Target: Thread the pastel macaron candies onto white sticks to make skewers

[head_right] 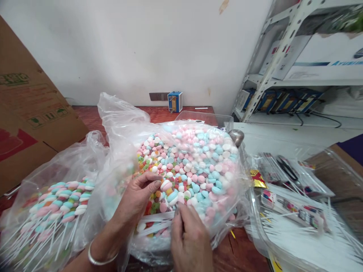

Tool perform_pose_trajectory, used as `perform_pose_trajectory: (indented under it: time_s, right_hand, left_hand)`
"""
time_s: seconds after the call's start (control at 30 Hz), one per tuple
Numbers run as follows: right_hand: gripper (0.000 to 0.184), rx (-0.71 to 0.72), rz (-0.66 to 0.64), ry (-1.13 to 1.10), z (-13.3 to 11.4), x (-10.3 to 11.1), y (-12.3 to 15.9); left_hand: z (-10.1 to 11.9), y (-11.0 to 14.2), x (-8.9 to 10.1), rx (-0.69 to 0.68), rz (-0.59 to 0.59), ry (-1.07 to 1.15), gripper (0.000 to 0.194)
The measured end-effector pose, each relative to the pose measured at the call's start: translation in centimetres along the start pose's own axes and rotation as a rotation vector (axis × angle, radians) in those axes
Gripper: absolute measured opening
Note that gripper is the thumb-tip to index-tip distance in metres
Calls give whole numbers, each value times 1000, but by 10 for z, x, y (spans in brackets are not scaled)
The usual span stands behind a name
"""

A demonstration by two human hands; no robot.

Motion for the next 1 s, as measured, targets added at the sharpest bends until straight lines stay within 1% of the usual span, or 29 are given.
perform_pose_trajectory:
  time_s: [0.03,0.07,0.17,0.23,0.33,0.43,0.53,0.7,0.8,0.87,0.93,1.0]
  right_hand:
    - [28,-18,3,-96,-3,-6,1]
    - [29,-35,-32,-184,-6,-14,2]
    - [32,-66,-96,-359,-13,-29,1]
    - [32,-72,-84,-397,-15,-30,0]
    - [34,-75,-57,-359,-14,-27,1]
    - [33,-66,-78,-342,-13,-24,5]
    - [32,-103,-94,-336,-10,-24,9]
    - [34,-127,-123,-231,-8,-24,7]
    - [35,-130,-117,-266,-11,-25,4]
    - [34,-124,-104,-314,-12,-26,1]
    - [32,-123,-106,-321,-11,-26,-4]
    - [31,-132,-120,-225,-3,-21,-13]
  left_hand:
    - [0,0,-3,-1,15,75,31]
    - [1,1,-7,6,14,152,35]
    - [5,6,-20,65,-22,317,41]
    - [8,10,-26,116,-43,363,36]
    - [10,15,-36,156,-105,383,29]
    - [9,19,-42,85,-136,348,34]
    - [2,24,-46,1,-151,274,41]
    - [-11,30,-46,-52,-131,12,44]
    - [-12,34,-48,-108,-160,-85,43]
    - [-13,35,-47,-142,-155,-118,41]
    - [-15,32,-45,-134,-123,-165,40]
    - [-20,25,-40,-91,-98,-183,43]
Point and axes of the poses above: each hand's wrist, its own y-axis away from the middle knuckle, its own x-axis out of the back of the hand, z = x × y, the point moved 4 cm from there along -y, towards the middle knuckle, and after that the axes turned 1 degree about x, right-handed, at the moved point
